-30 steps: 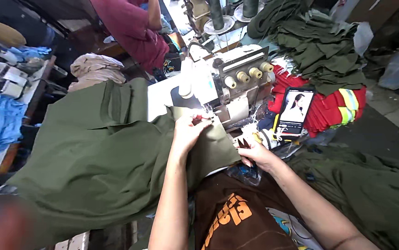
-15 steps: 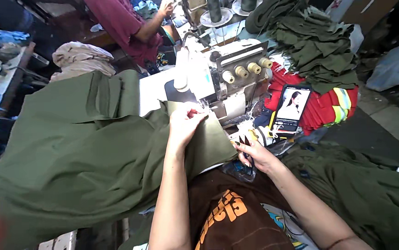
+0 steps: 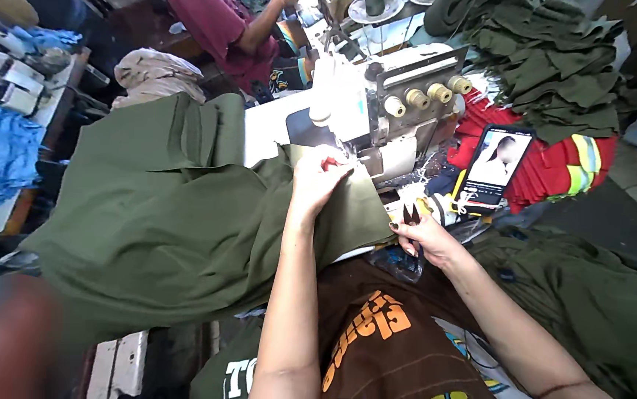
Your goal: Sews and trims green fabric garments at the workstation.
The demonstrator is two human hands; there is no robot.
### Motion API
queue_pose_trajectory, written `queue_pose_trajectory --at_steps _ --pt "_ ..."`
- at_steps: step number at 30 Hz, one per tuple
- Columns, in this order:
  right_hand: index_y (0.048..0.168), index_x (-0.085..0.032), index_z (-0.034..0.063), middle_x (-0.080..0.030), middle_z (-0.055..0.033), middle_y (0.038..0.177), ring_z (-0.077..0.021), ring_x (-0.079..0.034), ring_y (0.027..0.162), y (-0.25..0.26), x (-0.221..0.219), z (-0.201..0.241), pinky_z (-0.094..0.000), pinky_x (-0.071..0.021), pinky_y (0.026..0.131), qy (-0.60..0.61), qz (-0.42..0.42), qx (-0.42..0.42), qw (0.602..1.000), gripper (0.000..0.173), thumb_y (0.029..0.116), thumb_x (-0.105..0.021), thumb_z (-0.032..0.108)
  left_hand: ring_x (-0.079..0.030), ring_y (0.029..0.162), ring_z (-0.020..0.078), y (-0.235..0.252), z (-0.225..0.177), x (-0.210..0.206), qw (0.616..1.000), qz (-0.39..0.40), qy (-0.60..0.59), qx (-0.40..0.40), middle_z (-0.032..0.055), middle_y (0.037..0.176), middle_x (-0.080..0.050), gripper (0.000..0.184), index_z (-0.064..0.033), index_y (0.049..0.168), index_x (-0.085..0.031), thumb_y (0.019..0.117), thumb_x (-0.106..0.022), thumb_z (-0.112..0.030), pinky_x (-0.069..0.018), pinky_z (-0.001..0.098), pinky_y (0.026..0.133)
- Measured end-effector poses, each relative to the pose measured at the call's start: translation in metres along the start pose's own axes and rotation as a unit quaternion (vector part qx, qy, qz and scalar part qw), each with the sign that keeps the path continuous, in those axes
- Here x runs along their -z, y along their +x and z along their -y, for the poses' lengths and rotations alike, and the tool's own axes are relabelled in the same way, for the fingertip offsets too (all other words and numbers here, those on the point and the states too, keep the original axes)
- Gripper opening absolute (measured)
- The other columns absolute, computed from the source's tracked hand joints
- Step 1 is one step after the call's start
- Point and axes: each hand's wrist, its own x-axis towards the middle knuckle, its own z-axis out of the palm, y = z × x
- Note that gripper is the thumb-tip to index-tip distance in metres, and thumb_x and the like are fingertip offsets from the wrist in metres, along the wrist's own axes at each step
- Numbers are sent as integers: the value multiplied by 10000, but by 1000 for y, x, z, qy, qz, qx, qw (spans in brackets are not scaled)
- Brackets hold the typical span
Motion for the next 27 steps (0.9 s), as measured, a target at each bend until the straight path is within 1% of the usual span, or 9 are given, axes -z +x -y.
queue_pose_trajectory --at_steps 2,6,9,14,19,21,23,25,27 --pt "907 -672 52 -583 34 544 -35 -506 409 -2 0 -3 -183 -456 426 -15 -4 8 1000 22 926 -682 46 -597 755 20 -1 0 0 1000 3 -23 -5 -8 895 -688 114 -80 929 -730 840 -802 -82 -495 202 707" --pt "906 -691 32 -608 12 563 -40 -508 411 -8 1 -11 -189 -457 419 -8 -41 14 999 44 892 -708 -6 -640 768 31 -5 -4 -1 998 18 -67 -4 3 927 -703 96 -70 913 -740 839 -788 -32 -546 200 716" --pt "899 -695 28 -619 4 573 -42 -511 411 -12 -1 -16 -191 -458 415 0 -60 19 998 62 875 -710 -28 -615 695 78 -20 -14 2 997 29 -67 9 14 861 -694 146 -86 898 -715 816 -793 6 -520 245 625" --pt "906 -686 17 -614 -5 558 -51 -520 403 -17 -10 -25 -197 -467 406 13 -64 24 998 71 874 -705 -44 -625 715 83 -29 -15 7 995 24 -92 25 10 882 -695 199 -93 917 -712 804 -793 49 -534 239 629" --pt "870 -570 36 -584 -8 560 -67 -507 385 -17 -18 -28 -201 -463 388 23 -78 35 996 189 832 -708 -88 -646 733 89 -26 -15 2 997 10 -67 33 2 883 -714 159 -103 910 -739 819 -799 13 -554 272 663" --pt "910 -561 34 -593 -14 591 -69 -508 393 -16 -18 -28 -203 -468 392 22 -78 36 996 216 826 -711 -97 -633 713 94 -24 -15 -1 999 0 -36 39 3 880 -701 175 -116 932 -728 813 -830 -37 -544 282 645" --pt "1041 -577 20 -599 -15 656 -73 -512 419 -17 -16 -28 -210 -476 403 15 -69 36 997 268 835 -709 -90 -620 704 100 -24 -16 -4 999 -14 -23 46 6 883 -689 200 -117 944 -720 802 -848 -59 -534 291 635" --pt "1192 -587 9 -610 -21 712 -76 -516 437 -17 -15 -27 -215 -484 406 11 -59 30 998 372 848 -696 -82 -658 754 88 -24 -15 -9 999 -28 -5 27 1 899 -706 173 -116 960 -720 834 -829 -69 -572 290 695" --pt "1215 -611 0 -618 -20 720 -71 -519 441 -17 -13 -26 -212 -492 413 8 -51 22 998 367 863 -681 -72 -689 872 111 -29 -10 -17 994 -56 71 -54 23 958 -732 97 -87 989 -748 895 -769 -83 -579 320 823"
